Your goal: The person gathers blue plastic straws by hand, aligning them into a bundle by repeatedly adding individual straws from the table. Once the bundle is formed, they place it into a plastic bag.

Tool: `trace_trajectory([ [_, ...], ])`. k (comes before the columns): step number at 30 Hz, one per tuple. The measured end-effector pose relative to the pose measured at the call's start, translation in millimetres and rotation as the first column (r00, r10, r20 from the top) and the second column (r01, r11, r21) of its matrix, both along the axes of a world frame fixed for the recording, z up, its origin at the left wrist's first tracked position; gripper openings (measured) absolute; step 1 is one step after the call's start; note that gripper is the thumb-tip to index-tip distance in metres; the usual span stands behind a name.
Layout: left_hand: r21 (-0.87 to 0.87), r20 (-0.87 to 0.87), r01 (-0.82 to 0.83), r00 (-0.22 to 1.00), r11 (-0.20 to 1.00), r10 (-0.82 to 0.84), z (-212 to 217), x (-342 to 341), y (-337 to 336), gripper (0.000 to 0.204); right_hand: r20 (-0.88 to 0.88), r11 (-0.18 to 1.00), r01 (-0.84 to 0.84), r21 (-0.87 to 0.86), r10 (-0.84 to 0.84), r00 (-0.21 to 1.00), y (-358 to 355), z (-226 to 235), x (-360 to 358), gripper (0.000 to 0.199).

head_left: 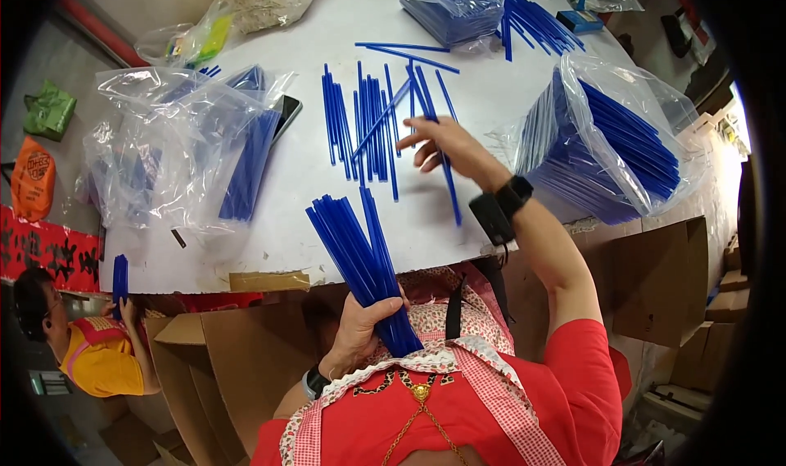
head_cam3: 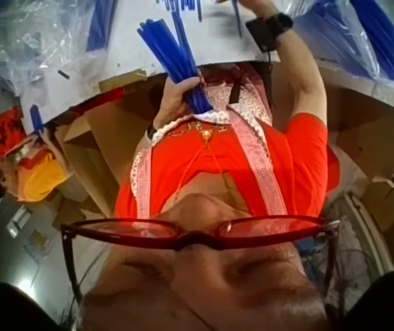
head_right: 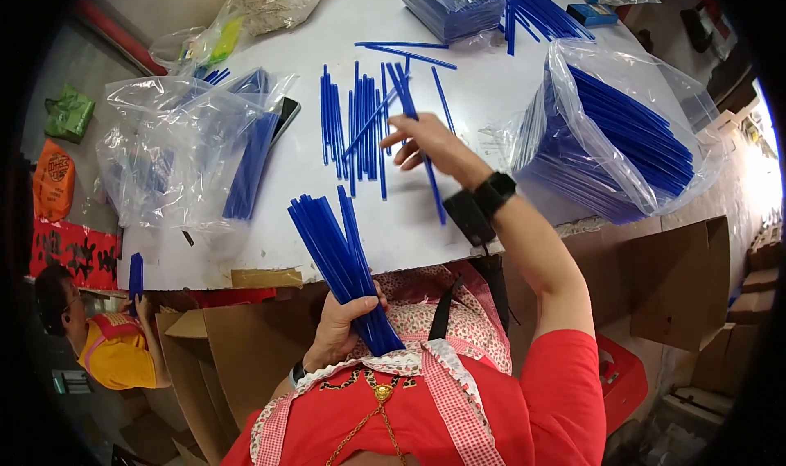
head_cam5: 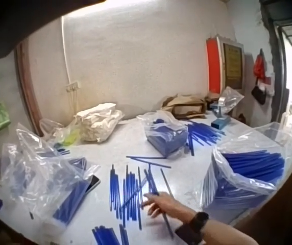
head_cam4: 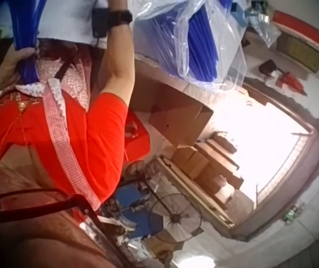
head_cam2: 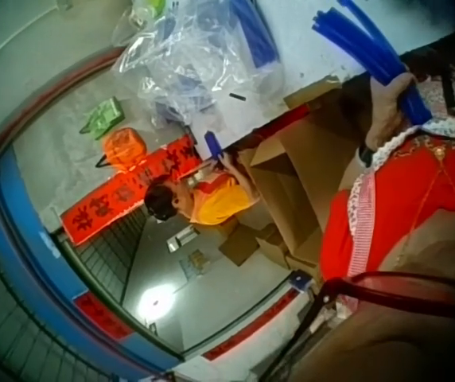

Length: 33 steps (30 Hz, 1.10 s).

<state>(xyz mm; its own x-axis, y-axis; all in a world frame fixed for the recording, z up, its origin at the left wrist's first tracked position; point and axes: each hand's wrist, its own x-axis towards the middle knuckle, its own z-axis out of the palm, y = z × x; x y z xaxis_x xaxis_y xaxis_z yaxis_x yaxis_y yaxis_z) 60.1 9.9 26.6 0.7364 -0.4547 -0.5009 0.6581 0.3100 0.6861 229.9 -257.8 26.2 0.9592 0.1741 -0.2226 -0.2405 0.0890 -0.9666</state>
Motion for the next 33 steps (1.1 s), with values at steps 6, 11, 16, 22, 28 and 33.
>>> trace_trajectory([
  [6,0.059,0.019,0.052,0.998,0.997,-0.053,-3.7,-0.1,-7.7,0.034,-0.292,0.744,0.040,0.667,0.212,0.933,70.3,-18.5,-123.1,0.058],
  [11,0.124,0.029,0.096,0.995,0.988,-0.100,-1.4,0.0,-8.6,0.033,-0.187,0.757,0.036,0.652,0.115,0.976,73.6,-28.1,-144.9,0.057],
  [16,0.142,0.042,0.126,0.990,0.982,-0.134,2.1,0.7,-9.5,0.033,-0.298,0.576,0.167,0.800,0.141,0.944,67.2,-46.9,-149.9,0.055],
  [22,0.084,0.010,0.068,0.998,0.994,-0.069,1.4,1.6,-13.0,0.032,-0.324,0.394,0.260,0.881,0.103,0.940,58.5,-61.6,-148.6,0.058],
  [28,0.064,0.010,0.053,0.999,0.997,-0.054,0.4,-2.3,-13.4,0.036,-0.203,0.330,0.147,0.933,0.144,0.968,55.0,-54.7,-154.5,0.063],
  [33,0.056,-0.013,0.057,0.998,0.997,-0.056,3.5,-2.6,-14.3,0.035,-0.189,0.289,0.139,0.947,0.154,0.970,52.6,-52.6,-157.3,0.070],
])
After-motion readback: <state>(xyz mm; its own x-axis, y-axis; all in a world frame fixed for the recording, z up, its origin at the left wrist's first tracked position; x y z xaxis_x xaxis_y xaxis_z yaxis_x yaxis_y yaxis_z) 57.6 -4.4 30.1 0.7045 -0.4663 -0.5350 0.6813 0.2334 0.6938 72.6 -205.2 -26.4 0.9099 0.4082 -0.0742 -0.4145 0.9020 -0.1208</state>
